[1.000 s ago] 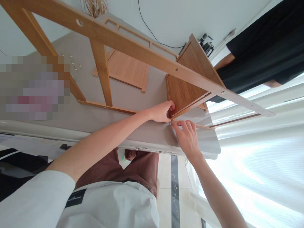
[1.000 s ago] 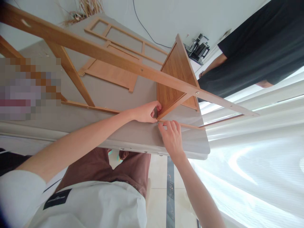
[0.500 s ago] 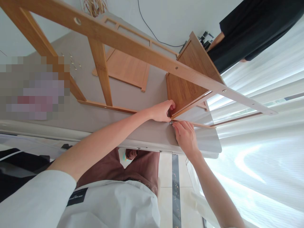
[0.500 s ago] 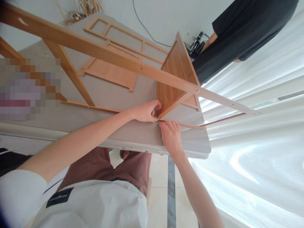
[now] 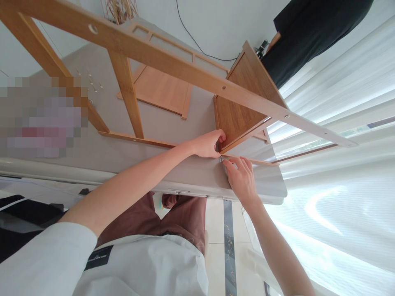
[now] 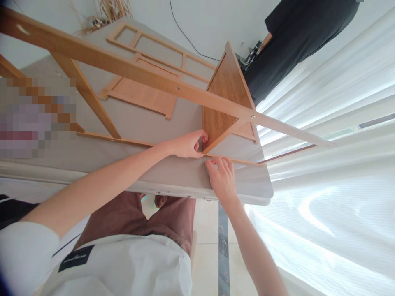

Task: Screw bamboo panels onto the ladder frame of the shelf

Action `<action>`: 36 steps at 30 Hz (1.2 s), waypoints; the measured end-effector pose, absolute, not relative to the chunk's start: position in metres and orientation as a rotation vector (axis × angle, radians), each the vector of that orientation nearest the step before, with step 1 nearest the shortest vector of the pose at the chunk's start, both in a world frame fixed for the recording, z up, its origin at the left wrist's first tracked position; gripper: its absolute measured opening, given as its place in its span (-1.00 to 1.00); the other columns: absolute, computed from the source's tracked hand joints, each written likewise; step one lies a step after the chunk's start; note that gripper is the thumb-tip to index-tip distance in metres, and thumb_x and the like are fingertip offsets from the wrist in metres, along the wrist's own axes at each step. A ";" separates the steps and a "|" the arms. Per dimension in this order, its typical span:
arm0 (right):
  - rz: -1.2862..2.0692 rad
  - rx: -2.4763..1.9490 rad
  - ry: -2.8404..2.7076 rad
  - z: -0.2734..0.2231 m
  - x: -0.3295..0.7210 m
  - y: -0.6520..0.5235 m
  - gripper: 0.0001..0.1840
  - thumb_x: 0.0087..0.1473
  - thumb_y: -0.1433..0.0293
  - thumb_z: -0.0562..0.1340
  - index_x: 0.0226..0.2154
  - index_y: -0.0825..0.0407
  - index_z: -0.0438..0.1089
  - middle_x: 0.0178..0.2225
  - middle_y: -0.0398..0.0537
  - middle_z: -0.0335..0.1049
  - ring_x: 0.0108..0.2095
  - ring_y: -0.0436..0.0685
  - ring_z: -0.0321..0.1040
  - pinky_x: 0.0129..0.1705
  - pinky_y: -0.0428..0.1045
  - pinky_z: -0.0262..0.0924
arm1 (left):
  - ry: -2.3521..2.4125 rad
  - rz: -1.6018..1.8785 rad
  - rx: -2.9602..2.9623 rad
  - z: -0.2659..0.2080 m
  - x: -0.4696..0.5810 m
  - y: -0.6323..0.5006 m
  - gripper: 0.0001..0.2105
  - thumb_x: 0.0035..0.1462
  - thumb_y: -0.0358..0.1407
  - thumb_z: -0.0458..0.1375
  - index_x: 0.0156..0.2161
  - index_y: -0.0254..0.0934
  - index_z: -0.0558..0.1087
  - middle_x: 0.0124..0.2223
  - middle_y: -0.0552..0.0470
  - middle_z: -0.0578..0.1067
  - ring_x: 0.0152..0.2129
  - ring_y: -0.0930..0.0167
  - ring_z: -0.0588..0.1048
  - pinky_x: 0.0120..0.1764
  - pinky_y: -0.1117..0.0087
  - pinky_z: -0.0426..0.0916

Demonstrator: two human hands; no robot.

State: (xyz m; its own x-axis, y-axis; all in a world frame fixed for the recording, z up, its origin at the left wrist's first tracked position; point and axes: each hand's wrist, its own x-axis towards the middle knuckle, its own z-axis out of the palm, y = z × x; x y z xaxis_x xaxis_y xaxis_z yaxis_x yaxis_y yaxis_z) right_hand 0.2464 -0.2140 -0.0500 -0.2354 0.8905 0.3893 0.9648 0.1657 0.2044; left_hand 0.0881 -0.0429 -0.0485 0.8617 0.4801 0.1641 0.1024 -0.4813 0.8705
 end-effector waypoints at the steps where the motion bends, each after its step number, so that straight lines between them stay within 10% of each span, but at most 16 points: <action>1: -0.645 -1.825 -2.268 -0.050 0.246 -0.214 -0.61 0.18 0.64 0.04 -0.11 -0.03 0.43 -0.22 -0.01 0.40 -0.18 0.12 0.30 0.15 0.13 0.11 | 0.424 0.482 2.047 -0.049 0.088 -0.043 -0.54 -0.13 -0.35 0.27 -0.09 -0.23 0.21 -0.07 -0.06 0.43 -0.40 0.45 0.42 -0.34 0.37 0.35; 36: -0.637 -1.915 -2.335 -0.035 0.240 -0.206 -0.73 0.22 0.58 0.09 -0.20 0.00 0.44 -0.23 0.02 0.28 -0.25 0.13 0.16 -0.15 0.04 0.07 | 0.421 0.489 2.039 -0.048 0.087 -0.044 -0.53 -0.10 -0.36 0.28 -0.08 -0.24 0.20 -0.05 -0.07 0.42 -0.31 0.40 0.45 -0.30 0.36 0.37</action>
State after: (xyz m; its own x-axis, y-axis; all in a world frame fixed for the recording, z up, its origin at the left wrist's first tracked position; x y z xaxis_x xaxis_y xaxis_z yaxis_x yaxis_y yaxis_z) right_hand 0.2404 -0.2058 -0.0348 -0.2287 0.9268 0.2978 0.9497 0.1452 0.2774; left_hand 0.0872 -0.0438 -0.0481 0.8602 0.4811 0.1694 0.0956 -0.4782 0.8730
